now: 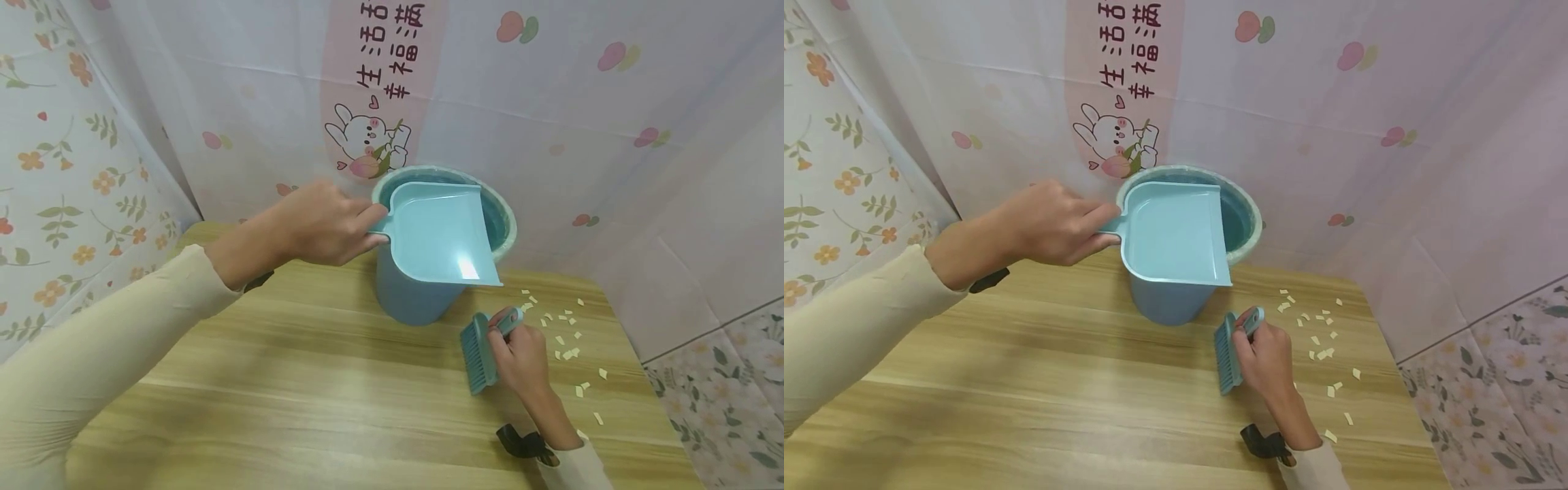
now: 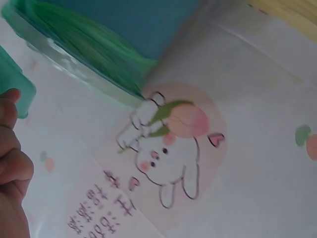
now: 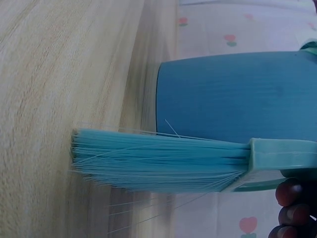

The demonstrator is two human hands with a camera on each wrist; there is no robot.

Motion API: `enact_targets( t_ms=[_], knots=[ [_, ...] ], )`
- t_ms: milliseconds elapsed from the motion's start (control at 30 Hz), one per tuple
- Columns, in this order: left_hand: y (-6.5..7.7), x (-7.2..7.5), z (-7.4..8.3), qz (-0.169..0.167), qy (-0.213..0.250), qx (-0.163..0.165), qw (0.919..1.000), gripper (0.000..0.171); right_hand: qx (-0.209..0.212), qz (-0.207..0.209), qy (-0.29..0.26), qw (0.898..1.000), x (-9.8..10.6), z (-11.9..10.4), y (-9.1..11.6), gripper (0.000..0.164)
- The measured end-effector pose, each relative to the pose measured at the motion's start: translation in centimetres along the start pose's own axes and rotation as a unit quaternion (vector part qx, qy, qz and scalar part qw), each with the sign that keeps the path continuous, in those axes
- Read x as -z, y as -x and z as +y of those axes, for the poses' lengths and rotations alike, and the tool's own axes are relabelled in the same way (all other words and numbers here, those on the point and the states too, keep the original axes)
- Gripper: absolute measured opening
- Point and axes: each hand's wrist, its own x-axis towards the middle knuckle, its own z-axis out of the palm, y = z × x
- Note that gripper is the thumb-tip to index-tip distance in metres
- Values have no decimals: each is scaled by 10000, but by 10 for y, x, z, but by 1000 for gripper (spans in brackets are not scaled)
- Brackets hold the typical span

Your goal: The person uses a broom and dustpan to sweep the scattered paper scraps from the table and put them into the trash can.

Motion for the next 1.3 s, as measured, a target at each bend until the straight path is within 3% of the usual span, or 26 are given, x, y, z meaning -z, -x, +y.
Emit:
enact_targets(
  t_ms=[300, 467, 600, 767, 1000, 1300],
  knots=[
    [3, 4, 36, 255, 230, -17, 9994, 44, 7, -97, 43, 9999, 2, 3, 3, 13],
    [8, 2, 55, 295, 236, -69, 9993, 47, 412, -92, 182, 9989, 1, 7, 3, 10],
    [13, 0, 67, 228, 360, -125, 9990, 46, 724, 38, 223, 9971, -1, 10, 1, 15],
    [23, -5, 81, -26, 566, -77, 9984, 36, 505, 106, 116, 9986, -2, 7, 0, 23],
    [43, -31, 103, -165, 522, -33, 9985, 41, 242, 114, 13, 9996, -2, 5, 1, 11],
    [71, -73, 126, -441, 1048, 62, 9935, 40, 58, 103, 15, 9999, -3, 2, -1, 11]
  ],
)
